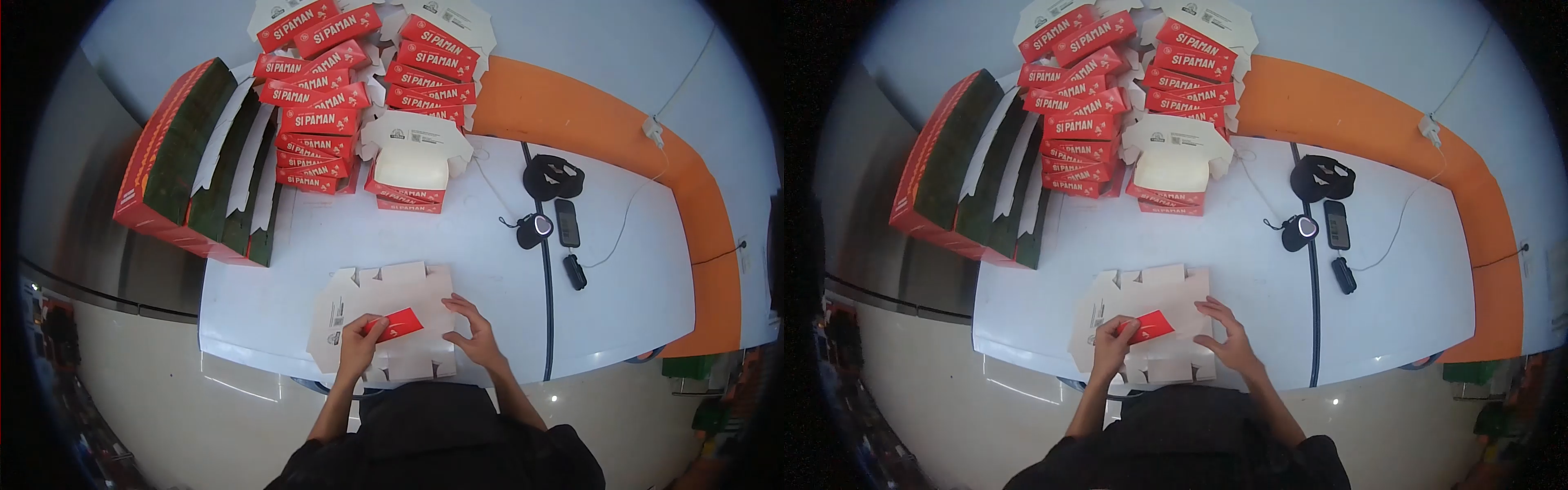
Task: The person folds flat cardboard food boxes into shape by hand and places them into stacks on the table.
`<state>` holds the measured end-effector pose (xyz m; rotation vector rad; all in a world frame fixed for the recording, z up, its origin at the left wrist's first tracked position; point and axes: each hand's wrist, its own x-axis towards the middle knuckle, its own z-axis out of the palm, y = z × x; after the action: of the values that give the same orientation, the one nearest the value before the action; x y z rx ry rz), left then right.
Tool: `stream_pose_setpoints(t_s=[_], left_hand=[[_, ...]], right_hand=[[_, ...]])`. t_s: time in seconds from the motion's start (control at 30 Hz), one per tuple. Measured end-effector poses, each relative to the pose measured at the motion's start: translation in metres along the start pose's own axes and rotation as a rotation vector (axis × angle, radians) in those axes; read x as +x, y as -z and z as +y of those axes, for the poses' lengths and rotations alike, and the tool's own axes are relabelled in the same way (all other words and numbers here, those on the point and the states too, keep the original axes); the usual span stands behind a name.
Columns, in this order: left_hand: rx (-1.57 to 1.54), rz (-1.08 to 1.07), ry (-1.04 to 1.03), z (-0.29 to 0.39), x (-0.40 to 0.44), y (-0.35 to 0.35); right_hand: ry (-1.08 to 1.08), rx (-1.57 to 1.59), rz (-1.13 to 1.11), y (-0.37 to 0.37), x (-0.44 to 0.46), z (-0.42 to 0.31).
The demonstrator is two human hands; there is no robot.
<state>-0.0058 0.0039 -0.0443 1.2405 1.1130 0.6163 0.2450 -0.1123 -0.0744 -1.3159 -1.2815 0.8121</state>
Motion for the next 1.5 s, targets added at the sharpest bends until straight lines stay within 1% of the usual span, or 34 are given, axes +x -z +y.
stream_pose_setpoints(t_s=[0.07, 0.1, 0.2, 0.3, 0.4, 0.43, 0.47, 0.53, 0.57, 0.6, 0.67, 0.7, 0.8, 0.9, 1.0, 1.1, 1.2, 1.23, 1.3, 1.33, 1.37, 1.4, 1.47, 1.5], left_hand=[[0.027, -0.098, 0.013, -0.001, 0.007, -0.001], [0.052, -0.069, 0.01, 0.0, 0.008, -0.005], [0.091, 0.017, -0.108, -0.007, 0.014, -0.003], [0.136, 0.128, -0.177, -0.011, 0.011, 0.004], [0.279, 0.027, -0.253, -0.015, 0.003, 0.001], [0.298, -0.067, -0.269, -0.019, 0.001, -0.003], [0.261, -0.068, -0.269, -0.027, 0.0, -0.008], [0.192, -0.084, -0.255, -0.046, -0.002, -0.017], [0.139, -0.125, -0.243, -0.051, 0.0, -0.016], [0.114, -0.145, -0.183, -0.047, -0.002, -0.017], [0.07, -0.172, -0.065, -0.03, -0.008, -0.015], [0.223, -0.196, 0.019, -0.025, -0.008, -0.011], [0.376, -0.24, -0.264, -0.018, -0.009, -0.023], [0.394, -0.308, -0.277, -0.023, 0.001, -0.02], [0.513, -0.275, -0.378, -0.012, -0.003, -0.017], [0.588, 0.007, -0.819, 0.008, -0.011, -0.02], [0.191, 0.095, -0.926, -0.001, -0.039, -0.006], [0.116, 0.005, -0.883, -0.007, -0.05, -0.003], [-0.215, 0.116, -0.647, -0.06, -0.051, -0.005], [-0.376, 0.16, -0.523, -0.079, -0.052, -0.011], [-0.435, 0.389, -0.232, -0.073, -0.048, -0.027], [-0.409, 0.36, -0.304, -0.067, -0.041, -0.03], [-0.355, 0.283, -0.44, -0.059, -0.031, -0.034], [-0.251, 0.234, -0.405, -0.047, -0.029, -0.035]], right_hand=[[0.131, -0.178, 0.112, -0.016, -0.003, 0.014], [0.072, -0.106, 0.195, -0.026, 0.002, 0.004], [0.194, -0.231, 0.129, -0.025, 0.015, -0.006], [0.21, -0.244, 0.04, -0.023, 0.024, -0.019], [0.259, -0.298, 0.033, -0.033, 0.024, -0.014], [0.264, -0.333, 0.023, -0.04, 0.024, -0.011], [0.26, -0.366, 0.014, -0.05, 0.023, -0.005], [0.26, -0.386, 0.005, -0.06, 0.013, 0.004], [0.278, -0.379, 0.006, -0.058, 0.013, 0.009], [0.301, -0.374, 0.007, -0.056, 0.012, 0.013], [0.21, -0.203, 0.175, -0.054, 0.006, 0.02], [0.17, -0.115, 0.254, -0.054, 0.004, 0.019], [0.26, -0.34, -0.012, -0.05, 0.006, 0.015], [0.292, -0.367, -0.091, -0.06, 0.0, 0.022], [0.217, -0.399, -0.15, -0.062, -0.007, 0.02], [0.065, -0.543, -0.303, -0.056, -0.011, 0.025], [-0.119, -0.312, -0.04, -0.044, -0.006, 0.012], [-0.158, -0.197, -0.004, -0.04, -0.005, 0.006], [-0.234, 0.029, 0.077, -0.032, 0.0, -0.004], [-0.236, 0.049, 0.064, -0.03, 0.002, -0.004], [-0.241, 0.072, 0.058, -0.03, 0.003, -0.004], [-0.245, 0.096, 0.062, -0.03, 0.003, -0.003], [-0.184, -0.113, -0.009, -0.032, 0.0, 0.005], [-0.159, -0.219, -0.06, -0.036, -0.005, 0.007]])
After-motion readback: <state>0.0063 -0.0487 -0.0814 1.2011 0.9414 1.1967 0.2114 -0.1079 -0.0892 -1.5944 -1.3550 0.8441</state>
